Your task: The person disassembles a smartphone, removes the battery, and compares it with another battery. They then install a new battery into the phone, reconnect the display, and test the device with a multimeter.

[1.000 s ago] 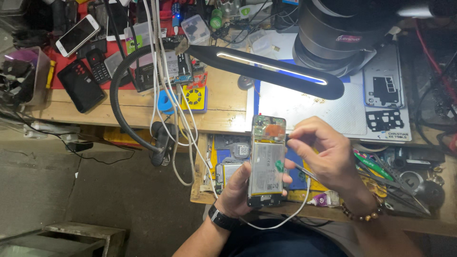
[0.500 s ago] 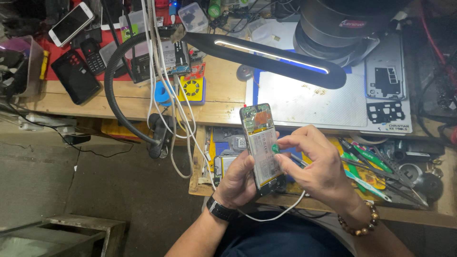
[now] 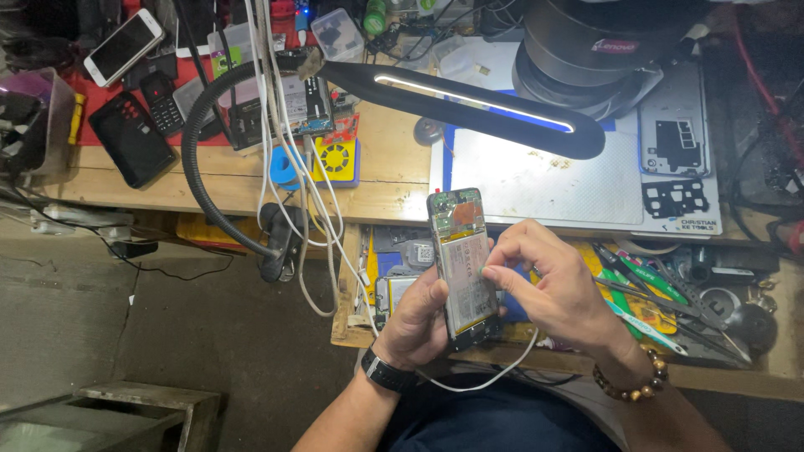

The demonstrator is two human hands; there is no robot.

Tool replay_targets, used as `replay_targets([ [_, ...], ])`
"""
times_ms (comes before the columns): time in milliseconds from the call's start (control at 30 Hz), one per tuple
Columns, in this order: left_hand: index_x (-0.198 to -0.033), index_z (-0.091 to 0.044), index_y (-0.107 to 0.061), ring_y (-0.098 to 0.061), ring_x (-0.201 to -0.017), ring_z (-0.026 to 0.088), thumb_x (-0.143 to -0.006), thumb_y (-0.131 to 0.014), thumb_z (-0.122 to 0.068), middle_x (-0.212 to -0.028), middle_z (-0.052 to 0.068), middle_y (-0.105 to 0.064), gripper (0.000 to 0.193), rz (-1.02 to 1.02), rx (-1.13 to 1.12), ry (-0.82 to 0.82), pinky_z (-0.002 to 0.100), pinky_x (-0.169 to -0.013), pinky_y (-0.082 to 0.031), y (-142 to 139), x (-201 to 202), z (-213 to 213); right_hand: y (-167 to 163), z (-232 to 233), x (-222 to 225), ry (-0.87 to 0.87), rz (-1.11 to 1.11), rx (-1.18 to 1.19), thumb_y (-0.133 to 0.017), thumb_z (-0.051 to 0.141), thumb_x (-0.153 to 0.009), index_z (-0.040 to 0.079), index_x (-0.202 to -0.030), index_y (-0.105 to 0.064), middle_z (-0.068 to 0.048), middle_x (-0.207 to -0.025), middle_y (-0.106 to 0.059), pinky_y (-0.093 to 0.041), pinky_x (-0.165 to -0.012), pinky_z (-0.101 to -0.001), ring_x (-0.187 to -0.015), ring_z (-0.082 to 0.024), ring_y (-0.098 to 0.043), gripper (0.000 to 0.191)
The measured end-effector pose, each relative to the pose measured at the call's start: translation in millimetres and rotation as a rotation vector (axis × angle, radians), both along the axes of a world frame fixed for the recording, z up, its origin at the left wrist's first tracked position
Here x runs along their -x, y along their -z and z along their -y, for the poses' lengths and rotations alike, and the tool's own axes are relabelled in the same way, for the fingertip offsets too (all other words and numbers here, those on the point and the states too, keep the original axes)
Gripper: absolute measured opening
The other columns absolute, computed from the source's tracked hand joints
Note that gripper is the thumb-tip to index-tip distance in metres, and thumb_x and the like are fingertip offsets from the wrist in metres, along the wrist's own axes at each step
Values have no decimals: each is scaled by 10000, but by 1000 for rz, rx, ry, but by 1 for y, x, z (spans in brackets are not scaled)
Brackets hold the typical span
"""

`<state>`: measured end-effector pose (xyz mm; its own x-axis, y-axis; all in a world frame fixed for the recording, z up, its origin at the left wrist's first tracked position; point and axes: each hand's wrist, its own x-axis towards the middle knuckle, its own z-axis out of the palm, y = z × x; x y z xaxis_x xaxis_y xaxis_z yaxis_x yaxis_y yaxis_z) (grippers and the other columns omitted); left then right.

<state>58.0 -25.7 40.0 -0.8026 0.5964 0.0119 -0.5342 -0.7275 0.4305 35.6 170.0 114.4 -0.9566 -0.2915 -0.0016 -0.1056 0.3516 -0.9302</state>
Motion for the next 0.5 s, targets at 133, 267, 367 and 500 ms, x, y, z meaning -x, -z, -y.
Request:
replay_targets([
  [133,-1567,-17,-359,-579,-1320,251,-975,-743,-431,-1438,136,-533,818,12,-63,4,500,-1102,-523,7,0,-1,2,-4,2,-60,-208,-22,-714,42,-870,29,-1048,-665,-48,-1000,-640,-534,-693,-270,-836,-132,-649,185],
  [267,-1561,-8,-371,-583,-1329,265,-1000,-715,-426,-1434,152,-542,780,32,-116,28,503,-1089,-538,13,1,-1,3,-6,3,-121,-228,-16,-674,14,-897,31,-1016,-667,-58,-986,-625,-541,-709,-266,-835,-134,-644,120],
  [367,-1568,10,-377,-582,-1335,270,-1021,-704,-422,-1430,164,-555,770,13,-126,42,504,-1105,-537,13,0,0,5,-6,1,-103,-161,-18,-649,16,-931,28,-987,-647,-61,-980,-618,-552,-689,-259,-786,-119,-651,57],
  [500,-1576,15,-381,-586,-1325,261,-1028,-694,-418,-1430,158,-559,766,4,-122,29,501,-1111,-525,12,0,0,10,-3,-6,-50,-207,65,-620,-5,-965,11,-1008,-621,-74,-1028,-636,-547,-733,-264,-787,-118,-639,45],
])
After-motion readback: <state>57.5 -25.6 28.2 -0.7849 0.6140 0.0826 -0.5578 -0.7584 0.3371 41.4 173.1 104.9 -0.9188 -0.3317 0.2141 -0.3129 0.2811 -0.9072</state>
